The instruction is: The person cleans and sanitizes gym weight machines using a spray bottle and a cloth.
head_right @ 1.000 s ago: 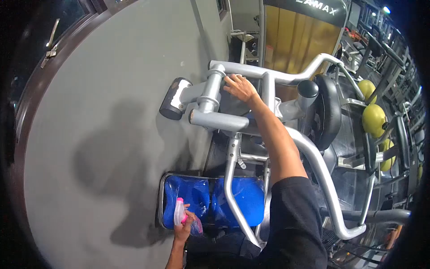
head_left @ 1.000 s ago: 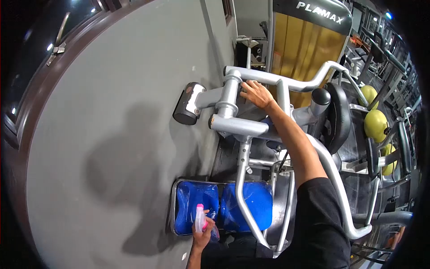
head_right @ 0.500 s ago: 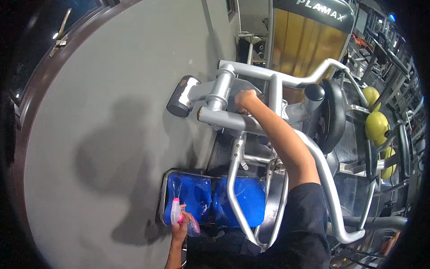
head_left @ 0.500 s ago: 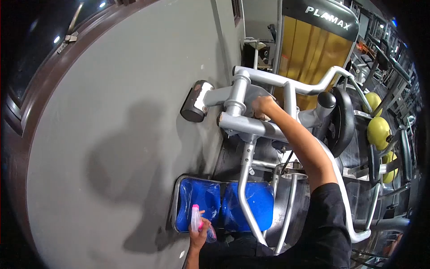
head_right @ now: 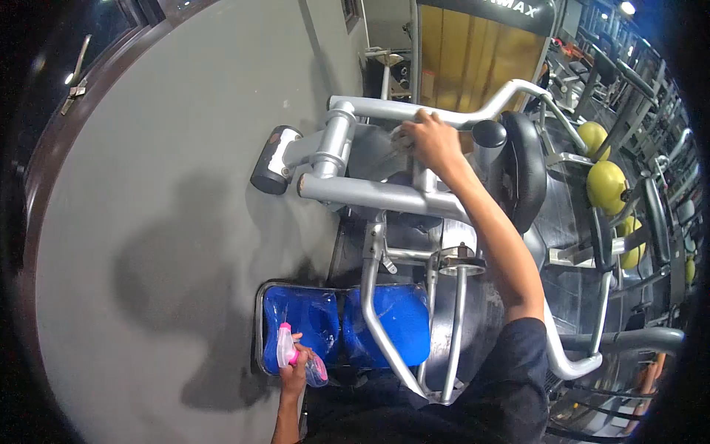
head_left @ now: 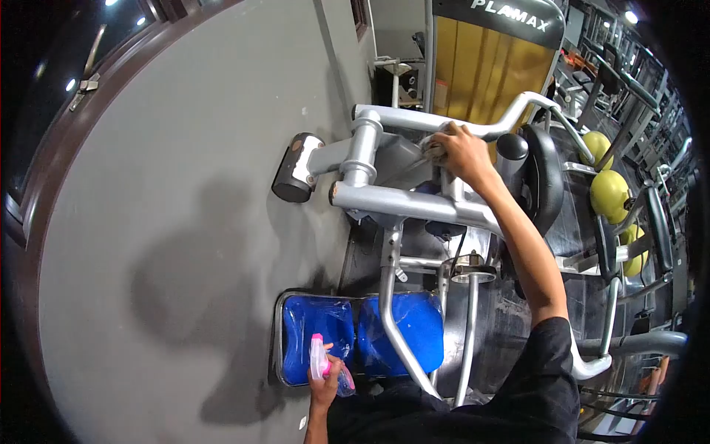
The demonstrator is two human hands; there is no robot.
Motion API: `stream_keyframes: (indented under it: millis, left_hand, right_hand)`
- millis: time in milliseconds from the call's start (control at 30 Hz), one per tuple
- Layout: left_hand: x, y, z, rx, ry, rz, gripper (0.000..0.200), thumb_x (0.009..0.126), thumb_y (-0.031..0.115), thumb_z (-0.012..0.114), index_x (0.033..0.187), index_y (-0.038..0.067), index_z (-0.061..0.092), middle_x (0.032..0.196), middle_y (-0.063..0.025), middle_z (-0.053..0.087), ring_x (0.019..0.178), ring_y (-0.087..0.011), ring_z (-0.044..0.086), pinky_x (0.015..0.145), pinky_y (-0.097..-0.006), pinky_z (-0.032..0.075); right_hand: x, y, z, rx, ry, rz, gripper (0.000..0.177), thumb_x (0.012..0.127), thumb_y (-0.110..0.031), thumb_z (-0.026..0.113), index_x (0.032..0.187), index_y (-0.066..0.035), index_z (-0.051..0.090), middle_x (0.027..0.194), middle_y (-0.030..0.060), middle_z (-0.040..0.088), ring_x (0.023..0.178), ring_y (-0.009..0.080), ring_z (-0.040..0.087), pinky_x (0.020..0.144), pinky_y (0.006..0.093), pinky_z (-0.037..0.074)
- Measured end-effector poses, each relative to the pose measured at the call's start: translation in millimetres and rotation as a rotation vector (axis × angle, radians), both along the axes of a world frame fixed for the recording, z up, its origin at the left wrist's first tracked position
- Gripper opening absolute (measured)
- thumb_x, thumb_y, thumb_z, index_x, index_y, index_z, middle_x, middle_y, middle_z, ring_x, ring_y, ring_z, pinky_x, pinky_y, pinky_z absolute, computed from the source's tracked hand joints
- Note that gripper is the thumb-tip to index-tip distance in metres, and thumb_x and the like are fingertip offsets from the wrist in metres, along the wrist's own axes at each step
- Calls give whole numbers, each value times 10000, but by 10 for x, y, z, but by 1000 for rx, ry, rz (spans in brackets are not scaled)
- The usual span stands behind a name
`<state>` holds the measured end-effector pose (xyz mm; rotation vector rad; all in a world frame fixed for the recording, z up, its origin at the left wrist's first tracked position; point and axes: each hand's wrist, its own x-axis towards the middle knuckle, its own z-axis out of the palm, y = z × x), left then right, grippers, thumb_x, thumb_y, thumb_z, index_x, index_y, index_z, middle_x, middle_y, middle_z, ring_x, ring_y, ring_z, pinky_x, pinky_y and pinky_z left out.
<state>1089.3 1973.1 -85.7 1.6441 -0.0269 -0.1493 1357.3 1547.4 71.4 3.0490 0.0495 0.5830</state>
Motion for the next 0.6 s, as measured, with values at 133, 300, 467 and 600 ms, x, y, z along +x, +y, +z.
stream_keyframes:
  millis: [133, 300, 467, 600]
  left_hand:
    - [45, -121, 32, -39, -9, 27, 317, 887, 98, 577, 1188, 14, 520, 783, -33, 581, 733, -112, 574, 704, -278, 479]
    - [97, -266, 22, -81, -15, -28, 332, 879, 57, 582, 1201, 12, 513, 794, -34, 580, 731, -114, 574, 708, -274, 481]
    - [149, -304, 25, -117, -27, -63, 338, 878, 20, 575, 1209, 10, 510, 801, -34, 582, 737, -117, 576, 709, -272, 481]
    - [156, -316, 125, -84, -39, -69, 325, 880, 27, 578, 1198, 7, 515, 802, -34, 584, 740, -115, 578, 706, -273, 482]
  right_hand:
    - [-323, -546, -474, -31, -73, -100, 368, 805, -103, 585, 1152, -221, 614, 1130, 85, 552, 1045, 286, 604, 734, 377, 581]
    - [-543, -645, -579, -60, 16, 3, 218, 775, -74, 594, 926, -183, 707, 1041, 53, 584, 1000, 267, 611, 755, 392, 570]
    - [-420, -535, -438, 17, 229, -93, 193, 784, -95, 592, 929, -137, 711, 991, 120, 636, 954, 307, 645, 779, 445, 543]
    - [-173, -511, -644, 105, -39, -248, 163, 797, -89, 565, 898, -99, 692, 973, 157, 637, 897, 334, 665, 703, 456, 548]
